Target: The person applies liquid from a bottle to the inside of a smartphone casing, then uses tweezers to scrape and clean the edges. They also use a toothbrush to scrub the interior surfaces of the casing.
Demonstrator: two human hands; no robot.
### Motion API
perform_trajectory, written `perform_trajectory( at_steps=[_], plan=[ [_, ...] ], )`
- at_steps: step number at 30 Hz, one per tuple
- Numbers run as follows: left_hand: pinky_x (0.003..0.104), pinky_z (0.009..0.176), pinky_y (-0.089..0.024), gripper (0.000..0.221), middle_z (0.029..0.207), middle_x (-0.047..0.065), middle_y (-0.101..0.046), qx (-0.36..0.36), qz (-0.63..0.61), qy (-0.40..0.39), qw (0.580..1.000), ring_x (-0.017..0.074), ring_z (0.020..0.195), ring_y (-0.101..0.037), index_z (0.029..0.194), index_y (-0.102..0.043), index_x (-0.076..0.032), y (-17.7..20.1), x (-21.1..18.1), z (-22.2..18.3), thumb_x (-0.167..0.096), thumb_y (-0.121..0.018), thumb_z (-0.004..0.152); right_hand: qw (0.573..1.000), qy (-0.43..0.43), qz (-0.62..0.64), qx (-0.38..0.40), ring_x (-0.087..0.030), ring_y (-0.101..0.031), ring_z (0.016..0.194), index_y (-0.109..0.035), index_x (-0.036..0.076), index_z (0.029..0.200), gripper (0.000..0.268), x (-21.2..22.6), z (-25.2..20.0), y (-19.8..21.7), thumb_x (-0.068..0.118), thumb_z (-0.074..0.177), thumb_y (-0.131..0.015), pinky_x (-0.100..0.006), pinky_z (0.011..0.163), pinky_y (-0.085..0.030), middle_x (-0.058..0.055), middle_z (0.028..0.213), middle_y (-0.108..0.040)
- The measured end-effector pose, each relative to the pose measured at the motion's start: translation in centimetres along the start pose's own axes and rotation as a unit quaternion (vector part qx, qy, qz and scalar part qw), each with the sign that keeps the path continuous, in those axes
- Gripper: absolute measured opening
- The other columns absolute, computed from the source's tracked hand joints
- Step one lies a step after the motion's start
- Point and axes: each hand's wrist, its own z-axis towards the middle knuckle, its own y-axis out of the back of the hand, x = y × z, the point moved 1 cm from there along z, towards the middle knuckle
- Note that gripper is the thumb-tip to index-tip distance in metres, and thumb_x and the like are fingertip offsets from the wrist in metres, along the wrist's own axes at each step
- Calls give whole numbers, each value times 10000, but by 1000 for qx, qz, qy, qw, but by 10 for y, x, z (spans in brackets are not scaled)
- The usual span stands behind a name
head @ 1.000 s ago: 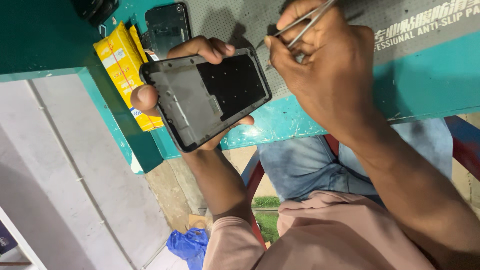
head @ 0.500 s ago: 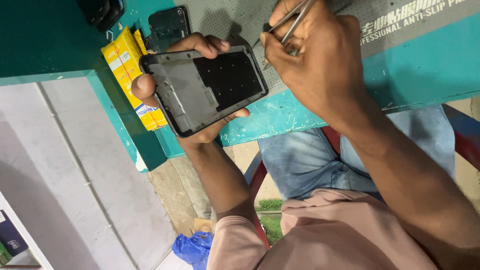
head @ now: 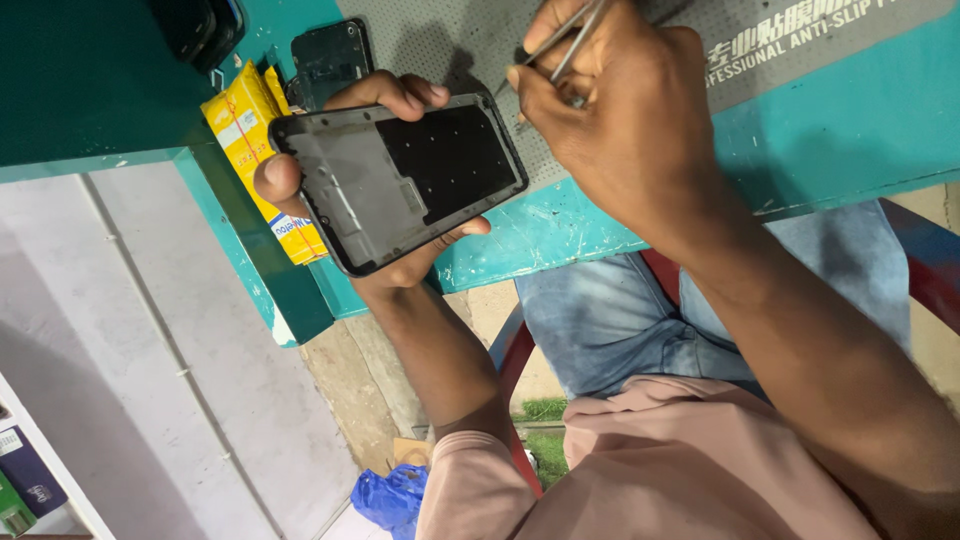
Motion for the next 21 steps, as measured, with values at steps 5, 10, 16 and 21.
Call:
perform_trajectory(
  at_steps=[5, 10, 16, 21],
  plan=[
    [396, 891, -621, 722, 1124, 218, -594, 14, -48, 2, 999, 254, 1102, -569, 1151, -563, 103, -5, 3, -1, -578, -668, 934, 1000, 7, -3, 5, -204, -784, 798, -560, -41, 1087, 216, 1, 0, 2, -73, 987, -749, -281, 681, -603, -133, 867, -737],
    [401, 983, -571, 710, 1101, 192, -552, -8, 101, -92, 991, 261, 1113, -547, 1171, -498, 90, -17, 2, 2, -525, -747, 920, 1000, 9, -8, 14, -206, -784, 793, -568, -48, 1087, 214, 2, 1, 4, -87, 964, -739, -280, 668, -596, -131, 850, -734],
    [457, 919, -584, 702, 1098, 227, -602, -38, -126, -22, 991, 305, 1113, -604, 1196, -494, -3, -18, 8, 0, -262, -953, 731, 999, 37, -16, -1, -213, -780, 794, -568, -37, 1084, 215, 1, -2, 3, -93, 964, -738, -278, 682, -603, -130, 850, -725],
    [362, 1021, -547, 906, 1184, 97, -598, -2, 130, -188, 974, 219, 1154, -603, 1379, -452, -377, -10, 21, -10, -82, -990, 712, 1000, 3, -17, 6, -192, -791, 812, -569, -38, 1092, 212, -2, -3, 1, -57, 994, -757, -275, 705, -607, -115, 881, -743]
  ],
)
